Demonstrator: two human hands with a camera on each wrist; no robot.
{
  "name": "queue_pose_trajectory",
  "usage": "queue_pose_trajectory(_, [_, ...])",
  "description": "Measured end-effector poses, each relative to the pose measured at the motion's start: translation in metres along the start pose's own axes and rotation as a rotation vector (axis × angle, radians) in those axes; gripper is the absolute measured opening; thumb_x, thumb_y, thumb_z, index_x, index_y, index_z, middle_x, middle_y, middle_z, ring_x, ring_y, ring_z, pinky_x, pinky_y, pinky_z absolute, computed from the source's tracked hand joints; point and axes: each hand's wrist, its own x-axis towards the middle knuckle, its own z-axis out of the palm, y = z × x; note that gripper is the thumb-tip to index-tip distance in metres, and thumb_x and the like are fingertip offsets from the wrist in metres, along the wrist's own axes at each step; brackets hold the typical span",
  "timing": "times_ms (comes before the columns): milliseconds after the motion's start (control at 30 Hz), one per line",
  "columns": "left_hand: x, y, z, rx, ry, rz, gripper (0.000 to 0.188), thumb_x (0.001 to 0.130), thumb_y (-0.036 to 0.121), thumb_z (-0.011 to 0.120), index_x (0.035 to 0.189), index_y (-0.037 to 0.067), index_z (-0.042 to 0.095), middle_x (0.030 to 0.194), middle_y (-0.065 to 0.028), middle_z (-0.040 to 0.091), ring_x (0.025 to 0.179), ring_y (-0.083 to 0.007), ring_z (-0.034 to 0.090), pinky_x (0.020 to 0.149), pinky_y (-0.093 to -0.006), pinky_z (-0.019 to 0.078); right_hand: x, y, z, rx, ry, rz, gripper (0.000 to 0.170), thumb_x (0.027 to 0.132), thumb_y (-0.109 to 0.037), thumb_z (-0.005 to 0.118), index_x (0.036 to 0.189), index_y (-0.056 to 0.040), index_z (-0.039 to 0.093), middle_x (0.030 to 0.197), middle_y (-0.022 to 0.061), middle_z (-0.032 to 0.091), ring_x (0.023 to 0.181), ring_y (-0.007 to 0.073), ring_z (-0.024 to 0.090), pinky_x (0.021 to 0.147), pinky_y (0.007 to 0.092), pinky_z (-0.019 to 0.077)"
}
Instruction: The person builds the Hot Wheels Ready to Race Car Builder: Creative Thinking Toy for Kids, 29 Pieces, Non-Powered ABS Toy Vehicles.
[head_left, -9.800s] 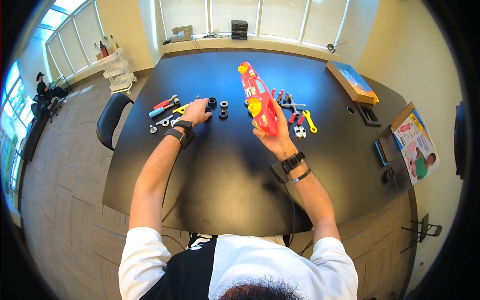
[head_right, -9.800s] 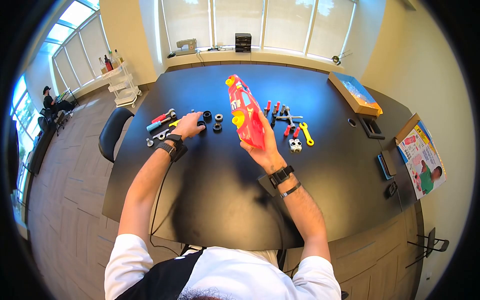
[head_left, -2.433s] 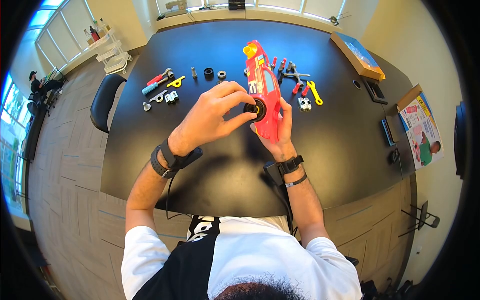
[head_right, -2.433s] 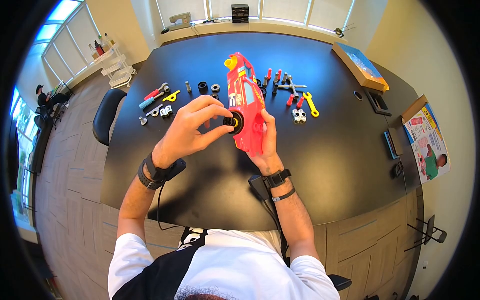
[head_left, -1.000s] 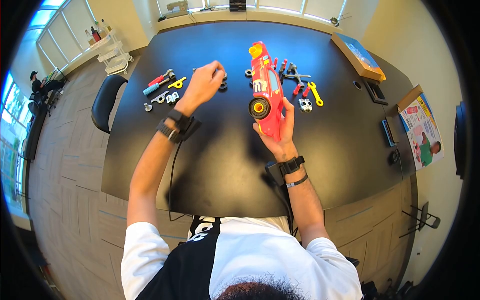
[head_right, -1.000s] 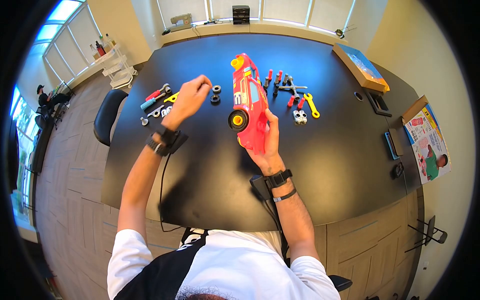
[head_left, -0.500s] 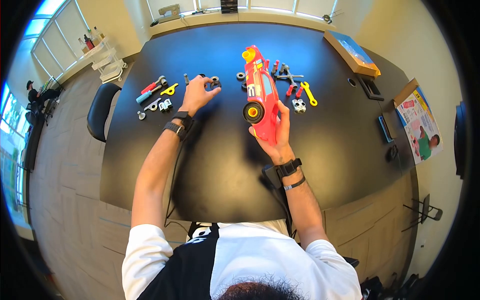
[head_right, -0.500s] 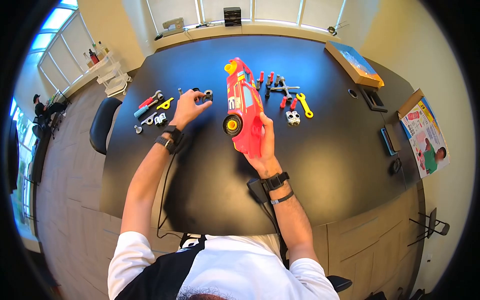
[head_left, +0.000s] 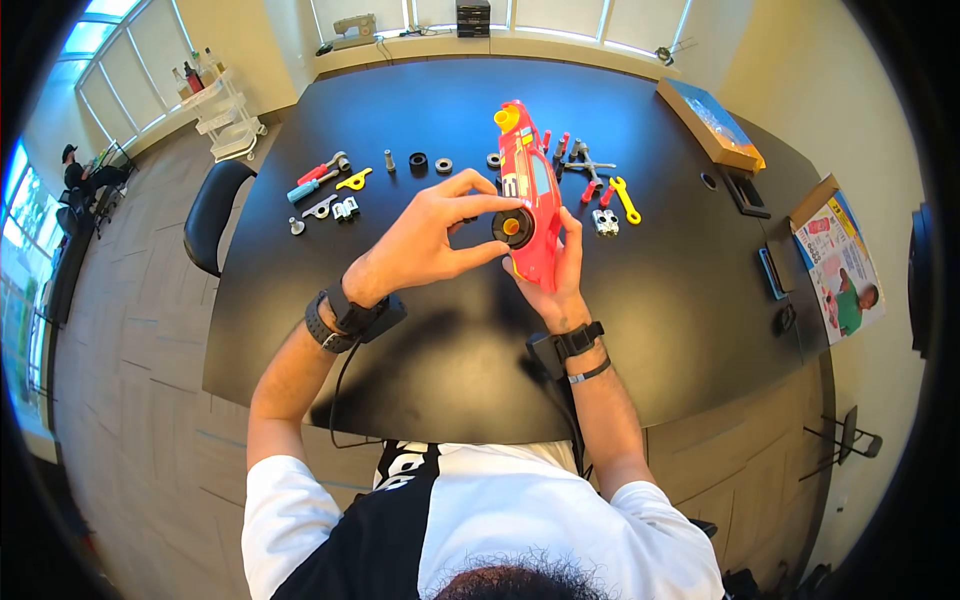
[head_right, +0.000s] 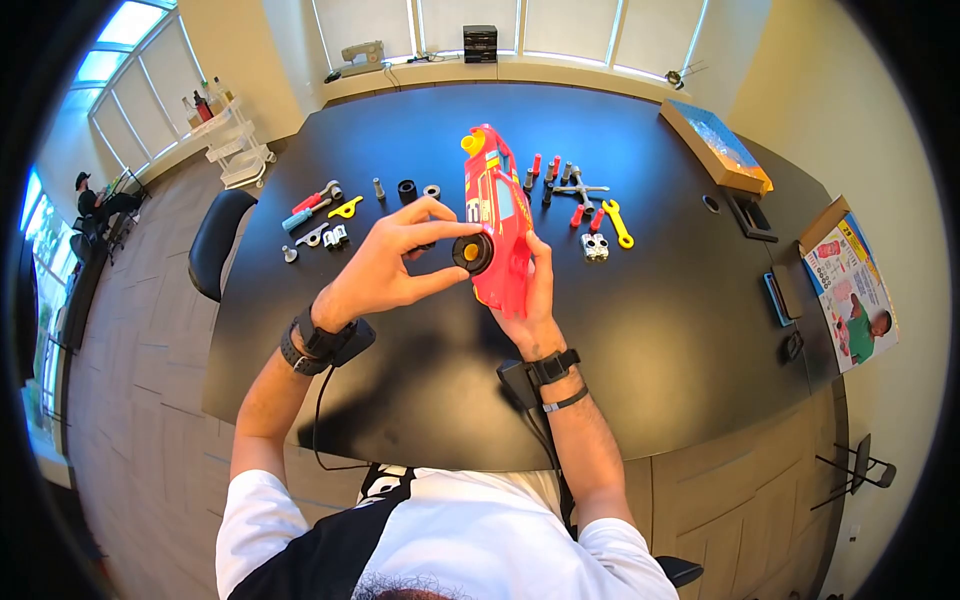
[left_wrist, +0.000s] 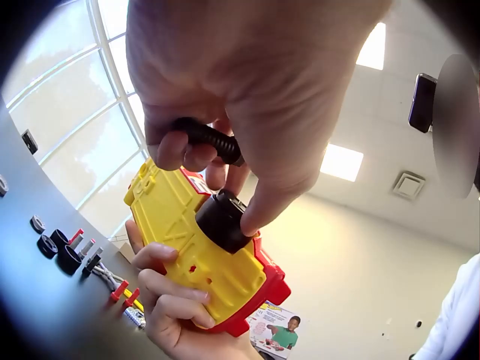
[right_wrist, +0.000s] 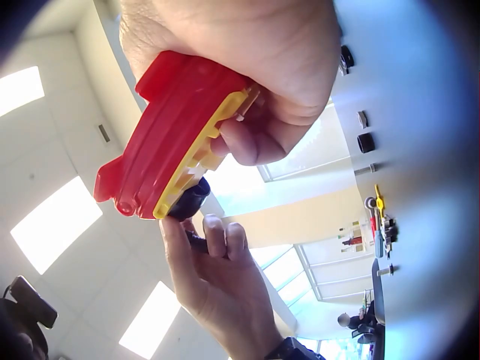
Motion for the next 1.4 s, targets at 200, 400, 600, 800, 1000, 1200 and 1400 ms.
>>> queue_pose_trajectory(200, [-0.002,0.001,0.005,0.031,-0.06,0.002,0.059,0.09,0.017,0.089,0.146,0.015,0.072,0.112,-0.002,0.062,0.082,-0.0129,0.052,0.067,-0.028,0.0447,0.0,0.001,0.004,0.004,0.06,-0.029,0.071,0.106,-0.063,0.056,0.153,-0.0101,0.056,0.132,0.0037,0.072,0.112,0.0141,0.071,0.085,0.032,0.0584])
queue_pose_trajectory(400, [0.0,-0.002,0.013,0.014,0.046,-0.08,0.044,0.092,0.02,0.089,0.133,0.013,0.076,0.112,-0.001,0.072,0.085,-0.0107,0.058,0.066,-0.0271,0.045,0.002,0.001,-0.005,0.043,-0.019,-0.023,0.071,0.107,-0.062,0.055,0.154,-0.0088,0.055,0.134,0.0042,0.071,0.115,0.0145,0.071,0.088,0.0311,0.0583])
queue_pose_trajectory(600, [-0.004,-0.003,0.012,-0.049,-0.01,-0.102,0.039,0.097,0.014,0.084,0.135,0.013,0.076,0.118,0.0001,0.074,0.083,-0.0066,0.056,0.064,-0.0253,0.042,0.001,0.001,-0.001,0.028,0.012,-0.026,0.07,0.106,-0.063,0.056,0.151,-0.0089,0.058,0.131,0.0045,0.072,0.11,0.0144,0.072,0.084,0.0305,0.059])
queue_pose_trajectory(800, [-0.005,0.002,0.012,-0.121,-0.073,-0.137,0.046,0.101,0.01,0.078,0.146,0.016,0.073,0.12,0.0001,0.073,0.078,-0.0073,0.047,0.063,-0.0262,0.0386,-0.001,0.0,0.0,-0.01,0.022,-0.005,0.068,0.105,-0.065,0.056,0.146,-0.011,0.06,0.122,0.0028,0.074,0.101,0.0136,0.074,0.076,0.0312,0.0614])
queue_pose_trajectory(1000, [-0.011,-0.007,0.018,-0.228,-0.092,-0.127,0.049,0.105,0.013,0.074,0.153,0.018,0.067,0.111,0.002,0.063,0.076,-0.0085,0.04,0.067,-0.027,0.0379,0.0,0.0,-0.003,0.004,0.03,-0.01,0.068,0.105,-0.066,0.056,0.145,-0.0113,0.06,0.121,0.0021,0.075,0.098,0.0135,0.075,0.073,0.0313,0.0618])
queue_pose_trajectory(1200, [-0.012,-0.011,0.015,-0.3,-0.136,-0.138,0.047,0.109,0.016,0.07,0.155,0.017,0.065,0.107,0.0016,0.056,0.078,-0.0106,0.039,0.072,-0.0283,0.037,-0.001,0.0,0.001,0.006,0.011,0.001,0.069,0.105,-0.065,0.056,0.146,-0.01,0.06,0.121,0.0031,0.074,0.099,0.0138,0.075,0.074,0.0307,0.0621])
queue_pose_trajectory(1400, [-0.012,-0.018,0.016,-0.233,-0.146,-0.044,0.05,0.108,0.015,0.069,0.158,0.017,0.062,0.111,-0.0007,0.059,0.087,-0.0116,0.046,0.078,-0.0302,0.0428,-0.002,0.0,0.001,-0.014,0.024,-0.003,0.07,0.105,-0.066,0.055,0.145,-0.0095,0.06,0.122,0.0042,0.074,0.099,0.014,0.075,0.074,0.0306,0.0625])
